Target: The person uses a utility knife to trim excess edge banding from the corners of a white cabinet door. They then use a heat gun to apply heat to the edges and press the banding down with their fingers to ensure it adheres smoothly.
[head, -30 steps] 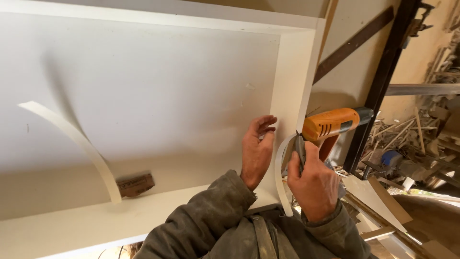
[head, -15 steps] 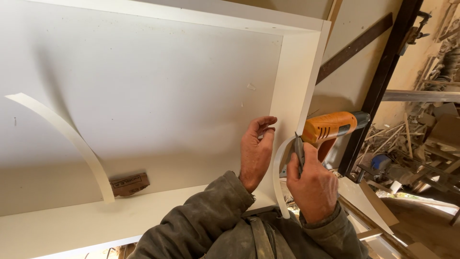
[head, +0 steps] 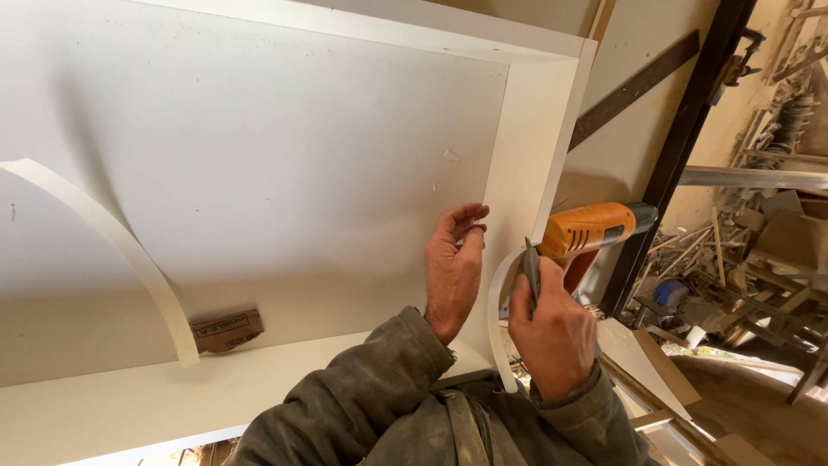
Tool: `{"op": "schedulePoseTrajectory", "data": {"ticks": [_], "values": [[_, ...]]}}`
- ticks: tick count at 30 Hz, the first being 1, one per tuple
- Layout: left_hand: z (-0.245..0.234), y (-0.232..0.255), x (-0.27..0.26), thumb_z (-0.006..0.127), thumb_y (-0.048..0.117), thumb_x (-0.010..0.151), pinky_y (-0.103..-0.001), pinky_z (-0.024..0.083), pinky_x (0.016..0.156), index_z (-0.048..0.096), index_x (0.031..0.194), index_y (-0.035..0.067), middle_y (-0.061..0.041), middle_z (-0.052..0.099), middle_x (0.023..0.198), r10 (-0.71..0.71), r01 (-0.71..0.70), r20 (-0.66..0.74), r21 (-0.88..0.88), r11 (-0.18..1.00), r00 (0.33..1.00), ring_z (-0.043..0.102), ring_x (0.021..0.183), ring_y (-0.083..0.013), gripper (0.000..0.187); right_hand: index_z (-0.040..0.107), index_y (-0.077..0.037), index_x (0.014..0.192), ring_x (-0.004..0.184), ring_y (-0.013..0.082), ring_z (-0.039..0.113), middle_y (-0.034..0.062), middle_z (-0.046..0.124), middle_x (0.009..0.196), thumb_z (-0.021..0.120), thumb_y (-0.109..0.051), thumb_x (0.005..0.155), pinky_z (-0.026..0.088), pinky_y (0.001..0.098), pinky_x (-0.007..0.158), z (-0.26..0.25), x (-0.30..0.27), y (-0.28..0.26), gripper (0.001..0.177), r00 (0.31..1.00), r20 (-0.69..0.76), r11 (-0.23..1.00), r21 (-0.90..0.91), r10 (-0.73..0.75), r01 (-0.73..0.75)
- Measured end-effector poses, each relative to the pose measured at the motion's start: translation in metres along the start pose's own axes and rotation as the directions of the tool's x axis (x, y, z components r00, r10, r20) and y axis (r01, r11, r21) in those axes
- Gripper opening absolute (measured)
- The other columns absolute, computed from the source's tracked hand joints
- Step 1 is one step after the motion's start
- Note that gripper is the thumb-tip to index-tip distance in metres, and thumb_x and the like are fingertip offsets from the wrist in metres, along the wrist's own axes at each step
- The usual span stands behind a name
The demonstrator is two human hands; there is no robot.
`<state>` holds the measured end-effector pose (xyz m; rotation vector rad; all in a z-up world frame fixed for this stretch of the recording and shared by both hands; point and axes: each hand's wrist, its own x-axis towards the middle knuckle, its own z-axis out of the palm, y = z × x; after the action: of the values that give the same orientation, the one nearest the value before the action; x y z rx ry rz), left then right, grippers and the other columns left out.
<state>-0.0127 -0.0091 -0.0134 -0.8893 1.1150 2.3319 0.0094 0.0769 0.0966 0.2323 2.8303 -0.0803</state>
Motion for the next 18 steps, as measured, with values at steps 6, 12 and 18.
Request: {"op": "schedulePoseTrajectory", "data": {"ticks": [6, 12, 18], "values": [[0.0, -0.002, -0.002, 0.053, 0.005, 0.099, -0.032, 0.054, 0.101, 0.062, 0.127, -0.002, -0.013, 0.07, 0.127, 0.046, -0.046, 0.01, -0.016, 0.999, 0.999, 0.066, 0.117, -0.0209, 0.03, 0.059, -0.005, 0.119, 0.058, 0.0389, 0.067, 0.0216, 0.067, 0.07, 0.066, -0.019, 0.1, 0.052, 0.0493, 0.052, 0.016, -0.003, 0.004, 0.025, 0.999, -0.025, 0.997, -0.068, -0.046, 0.044], [0.0, 0.001, -0.002, 0.054, 0.005, 0.099, -0.031, 0.054, 0.101, 0.062, 0.127, -0.001, -0.011, 0.071, 0.126, 0.051, -0.051, 0.004, 0.031, 0.998, 0.999, 0.066, 0.118, -0.0188, 0.03, 0.059, -0.004, 0.122, 0.059, 0.0407, 0.067, 0.0225, 0.067, 0.07, 0.067, -0.018, 0.093, 0.053, 0.0505, 0.054, 0.011, -0.007, 0.003, 0.033, 0.999, -0.03, 0.999, -0.038, -0.039, 0.038], [0.001, 0.003, -0.004, 0.058, 0.011, 0.097, -0.03, 0.054, 0.093, 0.067, 0.125, 0.0, -0.012, 0.074, 0.118, 0.004, -0.009, 0.04, 0.119, 0.993, 0.999, 0.068, 0.109, -0.0189, 0.031, 0.06, -0.006, 0.122, 0.062, 0.0406, 0.068, 0.0218, 0.067, 0.07, 0.065, -0.019, 0.098, 0.053, 0.0504, 0.054, 0.005, -0.004, 0.0, 0.028, 1.0, 0.014, 1.0, 0.028, 0.009, -0.01]]}}
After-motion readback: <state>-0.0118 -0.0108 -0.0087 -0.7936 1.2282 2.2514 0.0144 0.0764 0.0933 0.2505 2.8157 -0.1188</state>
